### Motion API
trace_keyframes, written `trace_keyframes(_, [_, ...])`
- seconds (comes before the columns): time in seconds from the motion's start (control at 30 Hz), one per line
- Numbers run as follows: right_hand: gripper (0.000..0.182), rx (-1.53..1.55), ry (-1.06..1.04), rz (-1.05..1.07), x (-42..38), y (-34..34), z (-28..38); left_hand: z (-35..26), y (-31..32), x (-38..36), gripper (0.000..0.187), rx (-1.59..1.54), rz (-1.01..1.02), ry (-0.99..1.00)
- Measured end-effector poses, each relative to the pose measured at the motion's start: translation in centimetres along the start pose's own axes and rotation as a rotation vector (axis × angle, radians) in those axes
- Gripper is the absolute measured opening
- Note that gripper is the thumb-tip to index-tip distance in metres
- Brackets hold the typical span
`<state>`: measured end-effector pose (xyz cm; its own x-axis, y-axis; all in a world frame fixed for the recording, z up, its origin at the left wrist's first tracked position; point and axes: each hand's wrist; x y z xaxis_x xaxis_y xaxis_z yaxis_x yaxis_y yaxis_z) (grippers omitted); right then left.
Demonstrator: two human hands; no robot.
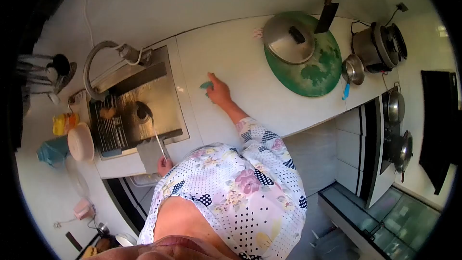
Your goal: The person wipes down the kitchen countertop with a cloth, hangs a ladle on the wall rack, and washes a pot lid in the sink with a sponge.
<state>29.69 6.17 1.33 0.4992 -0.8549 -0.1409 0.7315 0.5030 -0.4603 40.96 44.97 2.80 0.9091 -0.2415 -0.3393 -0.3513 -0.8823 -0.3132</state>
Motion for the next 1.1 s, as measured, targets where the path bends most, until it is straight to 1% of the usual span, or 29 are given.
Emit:
trace_keyframes(0.03, [0.047, 0.054, 0.036, 0.028, 0.1, -1.0, 0.0, -0.1, 0.1, -0.3, 0.021, 0.002, 0.003, 0.008])
trace_keyframes(0.1, [0.037, 0.262, 0.013, -0.071, 0.6, -2.1, -1.8, -0.4, 0.3, -0.6, 0.021, 0.008, -0.011, 0.021])
trace_keyframes(0.17, [0.032, 0.18, 0.021, -0.183, 1.5, -4.0, -4.1, 0.3, 0.3, -0.6, 0.021, -0.027, -0.011, -0.02])
trace_keyframes(0.23, [0.028, 0.164, 0.031, -0.312, 2.0, -6.2, -6.4, 0.7, 0.4, -0.7, 0.021, -0.064, -0.011, -0.037])
trace_keyframes(0.3, [0.025, 0.105, 0.14, -0.373, 2.7, -7.7, -9.4, 0.4, 0.9, -0.8, 0.02, -0.095, -0.004, -0.029])
trace_keyframes(0.33, [0.026, -0.101, 0.101, -0.381, 2.8, -7.7, -9.8, -0.2, 1.0, -0.8, 0.021, -0.059, 0.004, -0.06])
trace_keyframes(0.4, [0.029, -0.512, 0.017, -0.396, 2.6, -7.9, -10.1, 0.0, 1.1, -0.9, 0.021, -0.057, -0.021, -0.039])
trace_keyframes(0.43, [0.032, -0.613, -0.026, -0.377, 2.7, -7.3, -10.1, 0.2, 1.3, -1.0, 0.021, -0.054, -0.033, -0.03])
trace_keyframes(0.5, [0.037, -0.808, -0.115, -0.337, 3.0, -3.9, -9.4, 0.6, 1.0, -1.1, 0.021, -0.044, -0.026, -0.026])
trace_keyframes(0.57, [0.04, -0.744, -0.301, -0.303, 4.0, 3.2, -12.2, 0.6, 0.8, -1.5, 0.021, -0.045, -0.04, -0.048])
trace_keyframes(0.6, [0.04, -0.737, -0.346, -0.226, 3.1, 5.2, -9.9, 0.2, 0.9, -1.8, 0.022, -0.054, -0.058, -0.071])
trace_keyframes(0.63, [0.041, -0.727, -0.391, -0.145, 1.6, 6.7, -6.1, 0.0, 1.0, -2.2, 0.022, -0.063, -0.08, -0.095])
trace_keyframes(0.7, [0.042, -0.53, -0.349, 0.084, -0.8, 9.9, -0.6, 0.0, 1.0, -2.7, 0.022, -0.07, -0.077, -0.078])
trace_keyframes(0.77, [0.042, -0.34, -0.6, 0.296, -1.9, 12.7, 1.6, 0.1, 1.0, -3.3, 0.023, -0.096, -0.085, -0.09])
trace_keyframes(0.87, [0.04, 0.034, -0.612, 0.464, -1.3, 15.5, 2.4, 0.0, 1.1, -3.9, 0.023, -0.114, -0.119, -0.135])
trace_keyframes(0.9, [0.039, 0.089, -0.546, 0.38, -0.8, 15.7, 2.6, 0.0, 1.1, -4.2, 0.024, -0.092, -0.132, -0.139])
trace_keyframes(0.97, [0.037, 0.187, -0.406, 0.211, 1.4, 13.9, 2.9, -0.1, 1.2, -4.6, 0.024, -0.089, -0.148, -0.155])
trace_keyframes(1.03, [0.036, 0.167, -0.308, 0.086, 4.8, 10.0, 2.5, -0.4, 1.4, -4.9, 0.025, -0.132, -0.149, -0.181])
trace_keyframes(1.07, [0.034, 0.167, -0.297, 0.029, 7.0, 8.0, 1.2, 0.1, 1.4, -5.0, 0.026, -0.117, -0.153, -0.174])
trace_keyframes(1.1, [0.03, 0.103, -0.362, -0.079, 9.4, 5.9, -0.2, 1.0, 1.3, -4.9, 0.026, -0.103, -0.156, -0.166])
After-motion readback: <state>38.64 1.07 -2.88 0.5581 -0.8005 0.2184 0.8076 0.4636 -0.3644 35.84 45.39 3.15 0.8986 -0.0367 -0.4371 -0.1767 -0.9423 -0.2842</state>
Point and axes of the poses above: each hand's wrist, its own x-axis towards the middle knuckle, its own y-axis out of the palm, z = x × y, and after that the axes turned 1 degree about -x, right-handed
